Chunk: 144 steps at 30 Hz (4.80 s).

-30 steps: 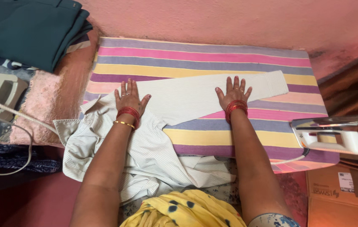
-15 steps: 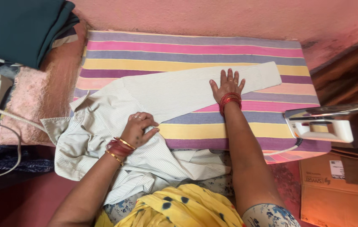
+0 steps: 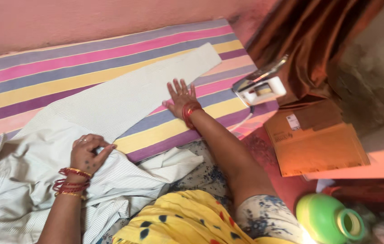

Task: The person irons a white striped shirt on a striped ironing board. They smooth the fabric, use an electric iron to press the sleeves and body, and flip the shirt to iron the other side.

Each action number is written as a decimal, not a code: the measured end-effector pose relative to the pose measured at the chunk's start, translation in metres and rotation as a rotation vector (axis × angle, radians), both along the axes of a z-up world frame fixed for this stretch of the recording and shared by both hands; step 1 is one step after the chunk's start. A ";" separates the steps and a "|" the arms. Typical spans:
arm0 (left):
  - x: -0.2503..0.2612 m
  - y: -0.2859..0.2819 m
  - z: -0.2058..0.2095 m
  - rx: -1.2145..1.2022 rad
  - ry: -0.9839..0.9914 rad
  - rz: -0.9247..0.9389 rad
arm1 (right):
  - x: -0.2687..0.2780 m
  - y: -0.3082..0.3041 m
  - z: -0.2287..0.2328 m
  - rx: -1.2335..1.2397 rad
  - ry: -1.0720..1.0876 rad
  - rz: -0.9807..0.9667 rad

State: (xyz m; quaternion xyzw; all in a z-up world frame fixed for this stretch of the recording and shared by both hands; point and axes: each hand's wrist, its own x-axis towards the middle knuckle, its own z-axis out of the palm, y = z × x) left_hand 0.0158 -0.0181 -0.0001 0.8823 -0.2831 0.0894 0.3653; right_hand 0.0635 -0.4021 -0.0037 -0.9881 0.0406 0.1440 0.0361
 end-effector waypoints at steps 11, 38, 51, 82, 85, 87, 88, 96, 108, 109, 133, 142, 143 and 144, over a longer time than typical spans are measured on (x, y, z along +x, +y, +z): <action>0.000 0.000 -0.008 0.050 0.058 0.043 | -0.176 -0.182 0.024 0.347 -0.489 -0.698; -0.037 0.019 0.000 0.178 -0.055 -0.040 | -0.068 -0.088 0.104 0.595 -0.512 -0.279; -0.039 0.024 -0.003 0.089 -0.061 -0.030 | 0.051 0.068 0.077 0.652 -0.159 -0.184; -0.102 -0.046 0.099 -0.413 -0.131 -0.126 | -0.103 0.070 0.067 2.290 0.080 0.024; -0.122 -0.063 0.106 -0.414 -0.241 -0.156 | -0.119 0.075 0.067 2.370 0.171 0.024; -0.128 -0.071 0.106 -0.406 -0.289 -0.158 | -0.128 0.078 0.063 2.396 0.182 0.050; -0.131 -0.075 0.105 -0.332 -0.273 -0.177 | -0.131 0.080 0.061 2.403 0.183 0.030; -0.125 -0.072 0.116 -0.376 -0.381 0.031 | -0.130 0.081 0.056 2.459 0.195 0.013; -0.068 -0.028 0.072 -0.289 -0.144 0.112 | -0.104 0.083 0.087 2.049 -0.024 0.045; -0.058 -0.019 0.062 -0.185 -0.150 0.154 | -0.098 0.084 0.094 1.901 -0.065 -0.018; -0.045 0.016 -0.006 0.030 -0.265 0.054 | 0.042 0.177 0.098 0.241 0.041 0.294; -0.046 0.018 -0.009 -0.022 -0.307 0.046 | 0.036 0.191 0.107 0.365 0.122 0.339; -0.045 0.018 -0.009 -0.014 -0.317 0.051 | 0.039 0.195 0.109 0.383 0.100 0.360; -0.044 0.019 -0.008 -0.005 -0.327 0.055 | 0.041 0.199 0.110 0.401 0.078 0.381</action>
